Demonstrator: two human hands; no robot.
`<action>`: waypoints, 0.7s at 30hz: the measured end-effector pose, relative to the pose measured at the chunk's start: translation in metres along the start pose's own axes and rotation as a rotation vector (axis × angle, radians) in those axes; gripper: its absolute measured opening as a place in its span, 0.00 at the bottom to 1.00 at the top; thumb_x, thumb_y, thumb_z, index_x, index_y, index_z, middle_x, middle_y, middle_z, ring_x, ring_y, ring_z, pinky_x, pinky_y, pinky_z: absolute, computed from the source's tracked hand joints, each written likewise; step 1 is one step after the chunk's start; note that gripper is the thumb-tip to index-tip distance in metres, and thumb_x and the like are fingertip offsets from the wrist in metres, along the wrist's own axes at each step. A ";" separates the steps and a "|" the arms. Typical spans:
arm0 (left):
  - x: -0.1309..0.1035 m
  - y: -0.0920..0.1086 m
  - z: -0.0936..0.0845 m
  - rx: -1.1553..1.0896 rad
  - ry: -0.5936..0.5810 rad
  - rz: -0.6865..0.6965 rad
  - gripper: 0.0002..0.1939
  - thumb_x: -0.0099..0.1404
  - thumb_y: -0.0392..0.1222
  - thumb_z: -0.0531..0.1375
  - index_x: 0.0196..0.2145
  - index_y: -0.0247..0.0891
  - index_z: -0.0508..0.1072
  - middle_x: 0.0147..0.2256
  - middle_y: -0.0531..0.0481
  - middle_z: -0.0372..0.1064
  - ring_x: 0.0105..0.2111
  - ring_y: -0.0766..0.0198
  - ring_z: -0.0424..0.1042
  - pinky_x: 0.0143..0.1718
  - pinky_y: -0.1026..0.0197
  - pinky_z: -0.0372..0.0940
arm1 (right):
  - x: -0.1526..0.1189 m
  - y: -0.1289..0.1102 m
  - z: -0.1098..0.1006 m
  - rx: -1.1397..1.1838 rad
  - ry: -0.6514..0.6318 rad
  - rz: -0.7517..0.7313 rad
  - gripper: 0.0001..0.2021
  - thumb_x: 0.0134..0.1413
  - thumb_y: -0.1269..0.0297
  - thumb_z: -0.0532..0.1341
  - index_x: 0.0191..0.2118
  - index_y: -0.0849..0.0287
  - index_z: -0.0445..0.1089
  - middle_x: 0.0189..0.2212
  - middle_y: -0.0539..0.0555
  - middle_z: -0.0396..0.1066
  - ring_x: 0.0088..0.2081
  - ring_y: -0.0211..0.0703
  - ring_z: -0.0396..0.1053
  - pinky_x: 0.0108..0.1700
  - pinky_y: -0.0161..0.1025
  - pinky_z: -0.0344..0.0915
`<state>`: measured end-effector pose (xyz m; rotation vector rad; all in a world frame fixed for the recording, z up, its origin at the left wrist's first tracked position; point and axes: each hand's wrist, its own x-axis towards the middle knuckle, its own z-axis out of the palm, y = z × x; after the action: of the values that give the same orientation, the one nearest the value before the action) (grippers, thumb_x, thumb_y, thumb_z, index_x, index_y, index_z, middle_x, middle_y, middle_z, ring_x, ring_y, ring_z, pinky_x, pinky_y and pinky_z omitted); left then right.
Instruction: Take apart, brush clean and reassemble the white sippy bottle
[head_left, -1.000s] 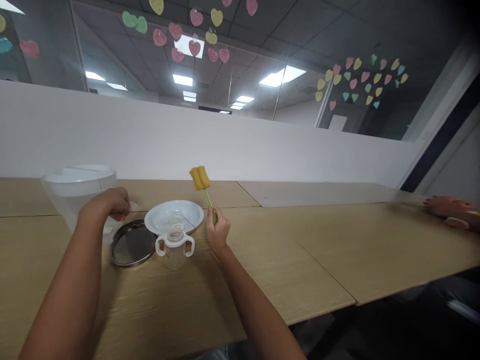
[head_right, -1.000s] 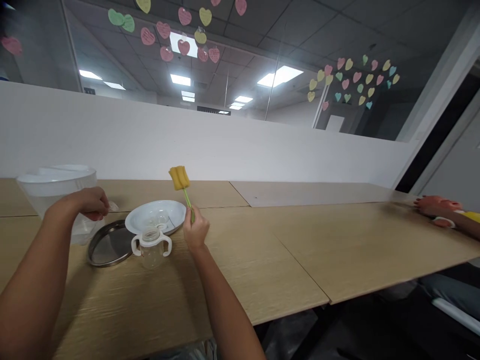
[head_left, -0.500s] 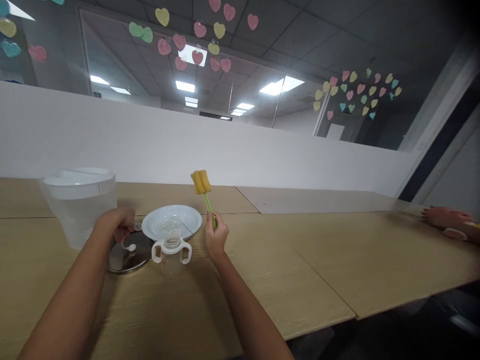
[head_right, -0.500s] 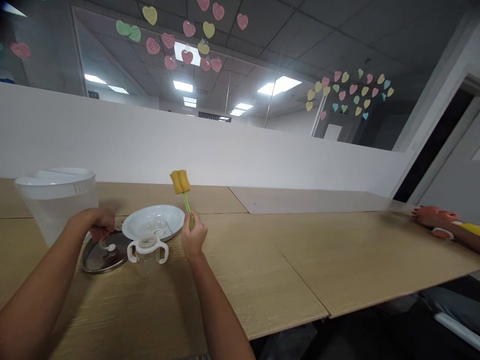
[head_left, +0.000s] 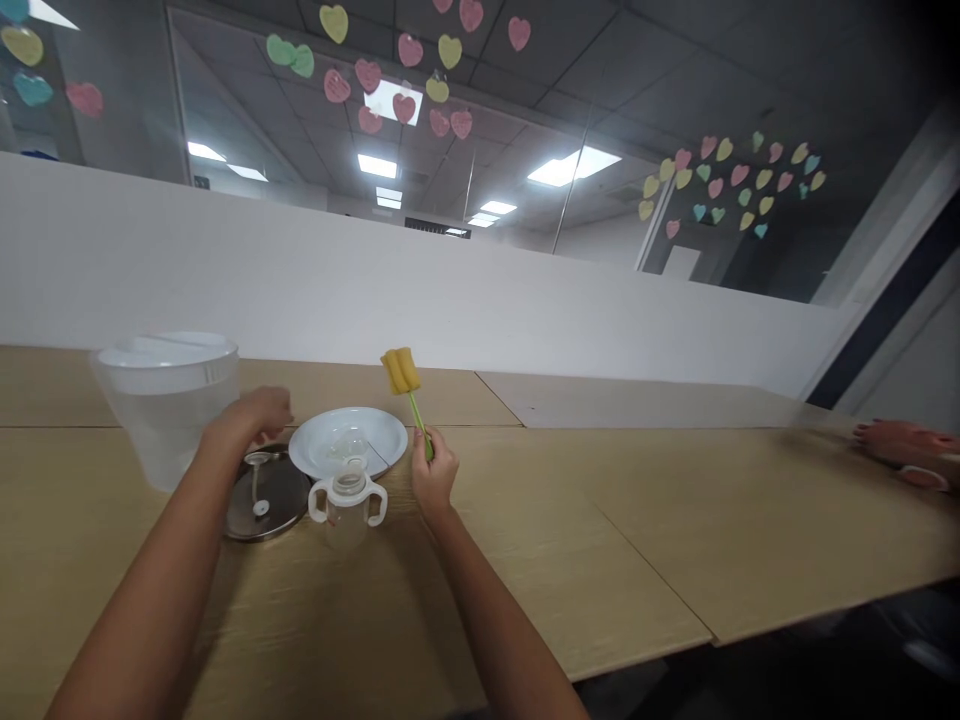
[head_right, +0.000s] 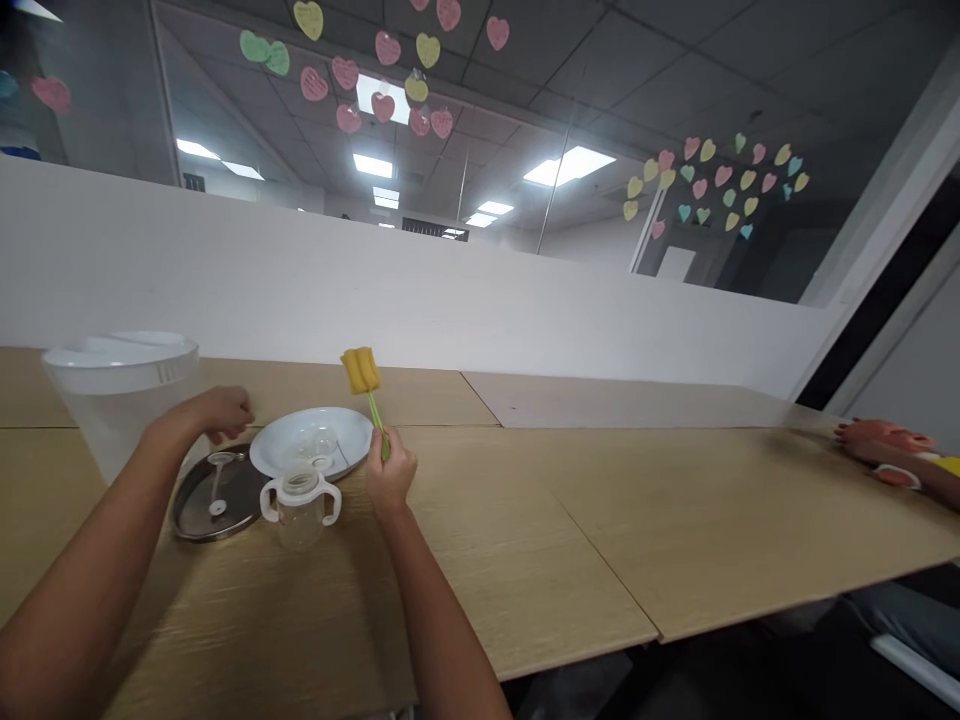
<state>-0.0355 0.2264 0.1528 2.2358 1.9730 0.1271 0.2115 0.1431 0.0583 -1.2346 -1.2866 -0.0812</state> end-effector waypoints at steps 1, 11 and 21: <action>0.001 0.007 -0.002 0.001 0.001 0.048 0.11 0.57 0.36 0.54 0.33 0.29 0.74 0.32 0.42 0.75 0.29 0.63 0.72 0.30 0.66 0.65 | 0.000 0.001 0.000 0.001 0.007 0.013 0.21 0.60 0.53 0.48 0.37 0.63 0.72 0.28 0.55 0.73 0.26 0.38 0.65 0.31 0.32 0.57; 0.003 0.072 0.038 0.186 -0.157 0.154 0.22 0.51 0.38 0.61 0.46 0.32 0.73 0.48 0.38 0.69 0.44 0.55 0.72 0.39 0.64 0.65 | 0.003 0.002 0.000 -0.027 0.014 0.049 0.22 0.60 0.52 0.47 0.37 0.63 0.72 0.25 0.55 0.71 0.24 0.39 0.62 0.29 0.33 0.56; -0.006 0.072 0.027 0.267 -0.170 0.159 0.19 0.53 0.38 0.62 0.44 0.30 0.74 0.46 0.37 0.71 0.43 0.54 0.72 0.38 0.63 0.66 | 0.000 -0.001 0.003 -0.100 -0.083 -0.019 0.22 0.61 0.53 0.46 0.38 0.62 0.72 0.25 0.54 0.72 0.24 0.38 0.63 0.30 0.32 0.56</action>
<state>0.0383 0.2107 0.1383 2.4697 1.8148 -0.3168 0.2089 0.1445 0.0579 -1.3229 -1.3802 -0.1110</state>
